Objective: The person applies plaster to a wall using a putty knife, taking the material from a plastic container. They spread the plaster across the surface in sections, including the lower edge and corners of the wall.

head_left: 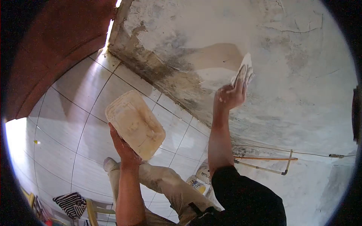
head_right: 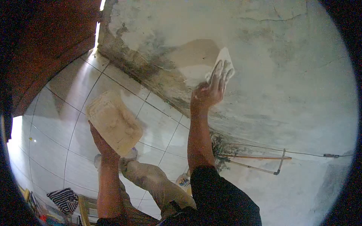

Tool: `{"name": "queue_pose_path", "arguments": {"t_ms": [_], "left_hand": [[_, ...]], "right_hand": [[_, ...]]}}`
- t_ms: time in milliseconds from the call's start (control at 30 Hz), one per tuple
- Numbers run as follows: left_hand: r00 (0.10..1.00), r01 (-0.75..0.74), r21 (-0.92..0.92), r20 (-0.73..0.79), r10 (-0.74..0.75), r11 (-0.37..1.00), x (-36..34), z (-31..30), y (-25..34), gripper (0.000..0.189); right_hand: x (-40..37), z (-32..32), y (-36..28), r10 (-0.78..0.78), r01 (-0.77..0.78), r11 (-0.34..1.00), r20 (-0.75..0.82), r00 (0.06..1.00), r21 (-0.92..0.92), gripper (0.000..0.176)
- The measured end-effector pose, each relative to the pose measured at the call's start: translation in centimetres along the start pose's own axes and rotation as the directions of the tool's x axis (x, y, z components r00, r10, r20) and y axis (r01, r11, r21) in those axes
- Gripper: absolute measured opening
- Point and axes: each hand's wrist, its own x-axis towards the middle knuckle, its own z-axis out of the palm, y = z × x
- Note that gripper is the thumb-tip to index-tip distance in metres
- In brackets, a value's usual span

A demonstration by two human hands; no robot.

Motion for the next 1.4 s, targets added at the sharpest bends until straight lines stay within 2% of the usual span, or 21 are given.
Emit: {"name": "queue_pose_path", "arguments": {"t_ms": [67, 100, 167, 233, 300, 333, 400, 533, 600, 733, 833, 900, 933, 967, 1033, 1067, 1133, 1267, 1333, 1367, 1400], "left_hand": [[0.988, -0.034, 0.195, -0.139, 0.062, 0.980, 0.0, 0.5, -0.5, 0.056], [0.989, -0.036, 0.195, -0.135, 0.063, 0.980, 0.1, 0.6, -0.6, 0.056], [0.994, -0.027, 0.197, -0.096, 0.047, 0.980, 0.1, 0.7, -0.6, 0.056], [0.991, 0.006, 0.196, -0.130, 0.020, 0.981, 0.3, 0.8, -0.6, 0.057], [0.987, 0.033, 0.200, -0.161, 0.000, 0.979, 0.4, 0.6, -0.4, 0.057], [0.989, 0.023, 0.181, -0.145, 0.004, 0.983, 0.4, 0.6, -0.3, 0.057], [0.991, 0.012, 0.164, -0.131, 0.010, 0.986, 0.2, 0.4, 0.1, 0.057], [0.985, 0.037, 0.182, -0.170, -0.005, 0.983, -0.4, 1.0, 0.9, 0.056], [0.981, 0.040, 0.166, -0.192, -0.007, 0.985, -0.4, 1.2, 1.1, 0.056], [0.984, 0.028, 0.133, -0.178, -0.004, 0.991, -0.1, -0.1, 0.5, 0.058], [0.991, 0.033, 0.160, -0.133, -0.011, 0.987, 0.1, 0.0, 0.6, 0.060], [0.992, 0.042, 0.169, -0.124, -0.021, 0.985, 0.1, 0.6, 0.6, 0.060], [0.991, 0.046, 0.137, -0.133, -0.028, 0.989, 0.0, 0.9, 0.6, 0.060], [0.989, 0.050, 0.106, -0.143, -0.035, 0.993, 0.0, 1.0, 0.6, 0.060], [0.985, 0.062, 0.097, -0.166, -0.045, 0.993, 0.3, 0.9, 0.5, 0.060], [0.981, 0.080, 0.085, -0.186, -0.063, 0.993, 0.3, 0.7, 0.3, 0.060], [0.979, 0.088, 0.108, -0.191, -0.066, 0.990, 0.4, 0.2, -0.1, 0.060], [0.983, 0.053, 0.161, -0.183, -0.023, 0.985, 0.6, 0.9, -0.3, 0.059], [0.980, 0.073, 0.133, -0.194, -0.046, 0.988, 0.7, 1.6, 0.0, 0.059], [0.975, 0.098, 0.105, -0.210, -0.074, 0.990, 0.6, 1.8, 0.0, 0.059], [0.975, 0.104, 0.102, -0.208, -0.081, 0.989, 0.7, 1.7, -0.2, 0.059]], "right_hand": [[-4.4, 4.8, 5.0, 0.058, -0.044, 0.997, 0.238, 0.970, -0.062, 0.027], [-5.6, 5.5, 4.8, 0.059, -0.045, 0.997, 0.234, 0.971, -0.063, 0.027], [-9.0, 7.1, 1.2, 0.257, -0.342, 0.929, 0.417, 0.872, 0.143, 0.028], [-12.2, 7.7, -2.7, 0.367, -0.627, 0.734, 0.624, 0.690, 0.261, 0.028], [-14.6, 6.9, -5.5, 0.030, -0.027, 1.000, 0.571, 0.821, -0.014, 0.033], [-16.0, 7.1, -6.3, 0.029, -0.029, 1.000, 0.571, 0.820, -0.009, 0.033], [-17.3, 6.8, -7.6, 0.264, -0.251, 0.947, 0.927, 0.265, -0.198, 0.043], [-13.8, 3.2, -6.8, 0.228, -0.210, 0.964, 0.920, 0.319, -0.166, 0.047], [-9.6, 0.9, -5.4, -0.052, -0.049, 0.991, 0.712, 0.700, 0.121, 0.063], [-4.5, -0.7, -4.7, 0.069, -0.220, 0.965, 0.673, 0.736, 0.142, 0.067], [-4.7, -0.8, -5.9, 0.094, -0.251, 0.957, 0.661, 0.745, 0.147, 0.042], [-6.7, -0.3, -6.8, 0.068, -0.319, 0.940, 0.850, 0.522, 0.121, 0.039], [-7.1, -0.2, -7.4, -0.074, -0.188, 0.935, 0.685, 0.725, 0.300, 0.040], [-7.2, -0.1, -7.4, -0.074, -0.191, 0.934, 0.685, 0.725, 0.302, 0.040], [-7.3, -0.1, -7.3, 0.078, -0.338, 0.931, 0.829, 0.554, 0.138, 0.050], [-7.4, -0.2, -7.0, 0.080, -0.340, 0.931, 0.835, 0.545, 0.133, 0.050], [-5.7, -0.7, -7.2, 0.116, -0.369, 0.909, 0.733, 0.670, 0.193, 0.043], [-6.0, -0.3, -5.7, 0.047, -0.253, 0.943, 0.668, 0.743, 0.215, 0.041], [-5.4, -1.1, -4.9, 0.474, -0.805, 0.592, 0.792, 0.385, 0.038, 0.036], [-5.9, -1.7, -3.6, 0.477, -0.804, 0.594, 0.789, 0.387, 0.034, 0.036], [-6.7, -2.2, -1.8, 0.430, -0.597, 0.798, 0.617, 0.659, 0.081, 0.033]]}}
